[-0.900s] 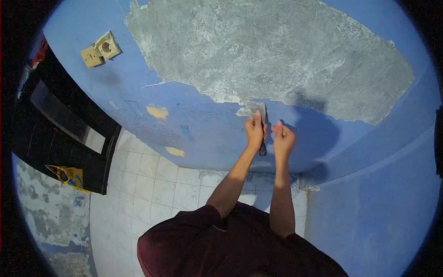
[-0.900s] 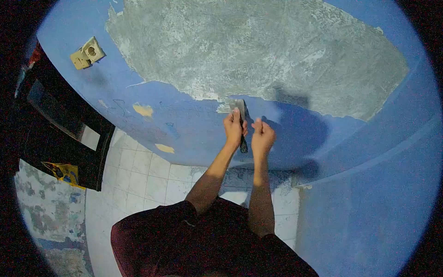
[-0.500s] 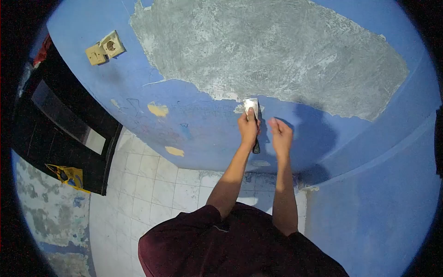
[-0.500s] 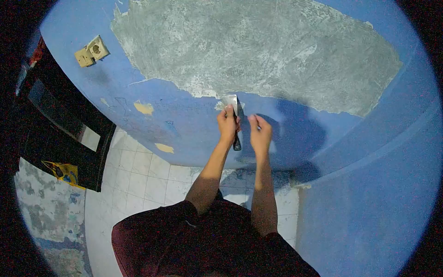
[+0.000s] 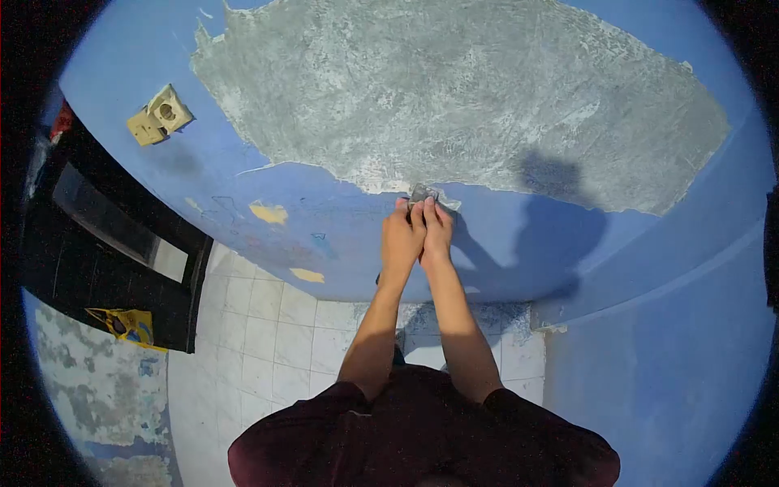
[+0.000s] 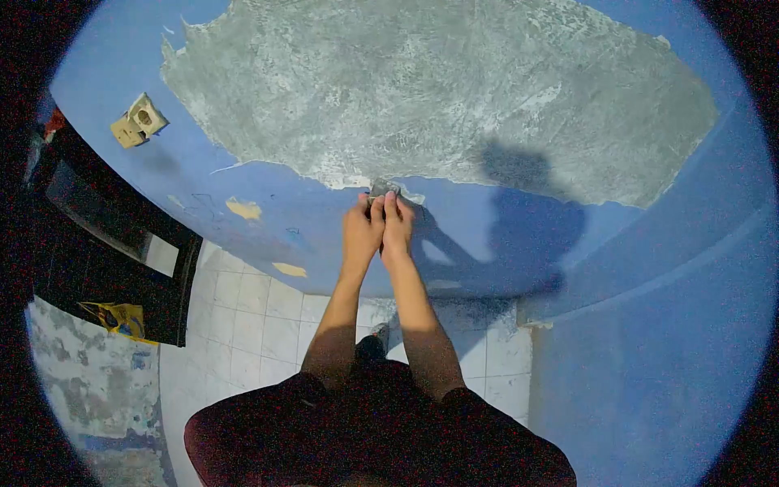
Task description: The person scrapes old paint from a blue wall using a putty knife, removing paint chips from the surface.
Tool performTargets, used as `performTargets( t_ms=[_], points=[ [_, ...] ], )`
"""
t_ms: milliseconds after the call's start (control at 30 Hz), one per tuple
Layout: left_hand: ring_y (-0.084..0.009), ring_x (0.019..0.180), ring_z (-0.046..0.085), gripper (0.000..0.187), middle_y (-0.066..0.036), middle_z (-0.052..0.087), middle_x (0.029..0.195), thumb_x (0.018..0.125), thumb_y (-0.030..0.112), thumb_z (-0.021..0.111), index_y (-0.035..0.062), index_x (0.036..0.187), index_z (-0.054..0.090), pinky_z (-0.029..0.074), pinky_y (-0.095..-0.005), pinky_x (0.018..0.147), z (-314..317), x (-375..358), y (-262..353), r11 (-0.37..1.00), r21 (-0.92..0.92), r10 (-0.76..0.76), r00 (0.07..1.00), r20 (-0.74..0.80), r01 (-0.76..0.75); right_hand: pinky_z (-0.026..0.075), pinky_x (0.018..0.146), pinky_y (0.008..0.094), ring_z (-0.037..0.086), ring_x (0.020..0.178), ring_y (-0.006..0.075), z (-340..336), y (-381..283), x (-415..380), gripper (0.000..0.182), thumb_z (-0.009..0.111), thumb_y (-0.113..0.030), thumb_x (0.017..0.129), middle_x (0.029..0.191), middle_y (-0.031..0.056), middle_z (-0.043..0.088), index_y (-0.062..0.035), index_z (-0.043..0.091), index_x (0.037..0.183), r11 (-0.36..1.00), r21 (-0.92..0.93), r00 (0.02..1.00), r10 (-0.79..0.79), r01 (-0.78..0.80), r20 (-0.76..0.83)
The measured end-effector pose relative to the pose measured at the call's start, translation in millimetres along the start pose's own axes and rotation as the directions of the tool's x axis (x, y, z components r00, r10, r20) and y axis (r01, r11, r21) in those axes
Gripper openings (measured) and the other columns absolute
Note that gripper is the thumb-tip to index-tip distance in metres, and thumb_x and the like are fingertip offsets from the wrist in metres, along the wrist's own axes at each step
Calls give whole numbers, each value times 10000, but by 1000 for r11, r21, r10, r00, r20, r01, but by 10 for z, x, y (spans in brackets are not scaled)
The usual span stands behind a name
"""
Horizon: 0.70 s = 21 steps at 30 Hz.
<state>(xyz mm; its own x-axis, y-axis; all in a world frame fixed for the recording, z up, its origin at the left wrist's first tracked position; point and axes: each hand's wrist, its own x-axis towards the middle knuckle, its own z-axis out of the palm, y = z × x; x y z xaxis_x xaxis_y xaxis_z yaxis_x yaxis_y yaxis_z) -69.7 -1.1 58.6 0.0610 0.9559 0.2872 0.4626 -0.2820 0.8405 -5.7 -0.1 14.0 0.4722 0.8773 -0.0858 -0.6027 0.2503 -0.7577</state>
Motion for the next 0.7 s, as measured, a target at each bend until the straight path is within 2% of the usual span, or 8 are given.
performTargets(
  t_ms=[67,133,267,400,467,600,667,700],
  points=[
    [-422,699,643,314,-282,628,728,931,249,552,-43,857,645,489,-445,633,120,34,-70,998,-66,9,1000,-20,-11,472,674,269,560,719,110,-59,53,145,296,567,-270,982,771,14,610,3,636,888,998,58,999,-32,33,-13],
    [-434,723,645,311,-288,629,738,931,247,551,-42,868,648,496,-449,647,242,52,-108,989,-143,22,998,-51,-30,471,652,269,549,709,99,-164,-47,182,306,565,-257,983,764,9,609,4,642,843,956,-257,990,-137,142,37],
    [-450,730,641,313,-289,634,744,930,253,553,-41,874,643,497,-467,640,179,133,-187,988,-132,70,996,-60,-78,457,632,260,521,702,89,-90,106,218,309,561,-243,986,769,-3,596,3,637,817,969,-210,991,-133,128,-14],
    [-367,621,645,331,-267,622,695,942,246,549,-53,856,661,503,-413,618,111,173,-159,997,43,65,998,13,-65,452,629,252,518,721,78,-28,204,215,300,549,-248,992,771,-15,574,-12,618,821,983,-138,983,-140,123,-116],
    [-377,605,641,333,-266,611,674,935,266,565,-45,867,660,487,-420,574,239,116,-146,995,-51,86,991,-102,-91,451,627,246,518,728,71,-23,-110,106,304,542,-247,996,779,-13,577,-22,607,802,975,-187,992,-122,116,-23],
    [-398,602,630,330,-270,604,669,927,273,580,-40,844,639,475,-430,554,0,155,-6,993,-50,105,994,-33,-107,453,619,248,520,719,75,143,-129,38,317,523,-252,1005,780,-8,574,-28,595,793,990,-131,999,-45,45,6],
    [-448,666,629,341,-265,631,701,915,311,568,-16,836,626,496,-511,582,-237,272,137,970,237,31,992,119,-59,456,625,251,526,706,80,257,23,91,314,521,-268,1005,760,-11,572,-32,606,816,997,-24,988,-76,74,-131],
    [-446,643,623,327,-255,626,679,917,313,565,-2,843,615,489,-521,570,-267,283,188,951,300,34,990,140,-75,459,631,254,528,699,82,238,49,104,303,531,-283,1001,758,-12,577,-44,613,834,997,-16,992,-81,80,-94]
  ],
)
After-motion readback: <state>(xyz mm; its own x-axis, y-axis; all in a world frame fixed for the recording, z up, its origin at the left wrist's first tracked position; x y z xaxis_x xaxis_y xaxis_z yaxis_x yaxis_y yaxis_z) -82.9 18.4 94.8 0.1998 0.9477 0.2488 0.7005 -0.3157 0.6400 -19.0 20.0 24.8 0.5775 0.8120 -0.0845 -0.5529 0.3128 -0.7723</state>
